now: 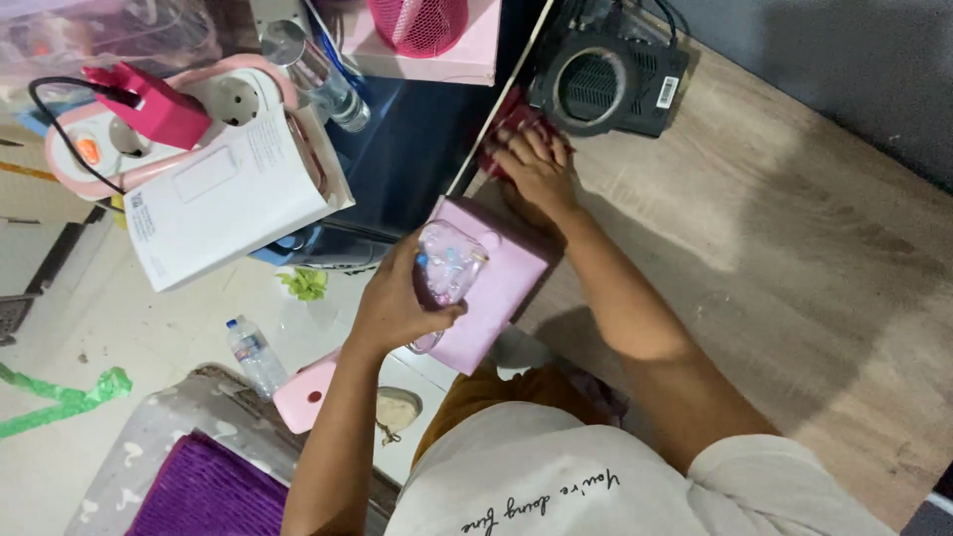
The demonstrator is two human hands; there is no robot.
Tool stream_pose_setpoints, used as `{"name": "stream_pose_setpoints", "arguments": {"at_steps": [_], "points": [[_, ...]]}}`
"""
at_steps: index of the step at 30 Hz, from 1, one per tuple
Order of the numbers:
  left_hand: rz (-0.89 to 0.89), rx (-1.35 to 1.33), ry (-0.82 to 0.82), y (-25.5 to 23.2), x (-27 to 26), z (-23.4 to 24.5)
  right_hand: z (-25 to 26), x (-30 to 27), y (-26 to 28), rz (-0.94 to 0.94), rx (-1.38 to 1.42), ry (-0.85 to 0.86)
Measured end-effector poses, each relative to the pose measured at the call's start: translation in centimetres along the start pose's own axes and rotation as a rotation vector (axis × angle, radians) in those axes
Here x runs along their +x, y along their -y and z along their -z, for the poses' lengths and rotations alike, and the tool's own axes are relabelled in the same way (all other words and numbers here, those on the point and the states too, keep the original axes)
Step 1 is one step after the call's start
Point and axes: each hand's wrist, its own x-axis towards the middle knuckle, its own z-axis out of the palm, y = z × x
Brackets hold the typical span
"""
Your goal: The person is organizing various items on a desk, wiping the surface with a red cloth, and using a small tool to clean hair out of a hairbrush.
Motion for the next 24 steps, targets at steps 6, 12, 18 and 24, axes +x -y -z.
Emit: {"name": "stream_pose_setpoints", "arguments": {"at_steps": [6,12,18,24], "points": [[0.075,-0.203,-0.126,1.2,-0.1,1.5,5.8,-14.3,-2.2,0.320,0.030,-0.125],[0.170,-0.129,-0.066,-1.8,2.2,1.0,13.7,-27.1,-0.1,0.216,0.252,0.053],[0.171,-0.109,-0.040,-4.3,5.5,-0.9,16.0,-32.3,-3.7,-0.192,0.939,0.295],[0.168,-0.065,0.044,-6.6,6.9,-2.5,17.0,-32.1,-5.2,-0.669,1.033,-0.957]]}}
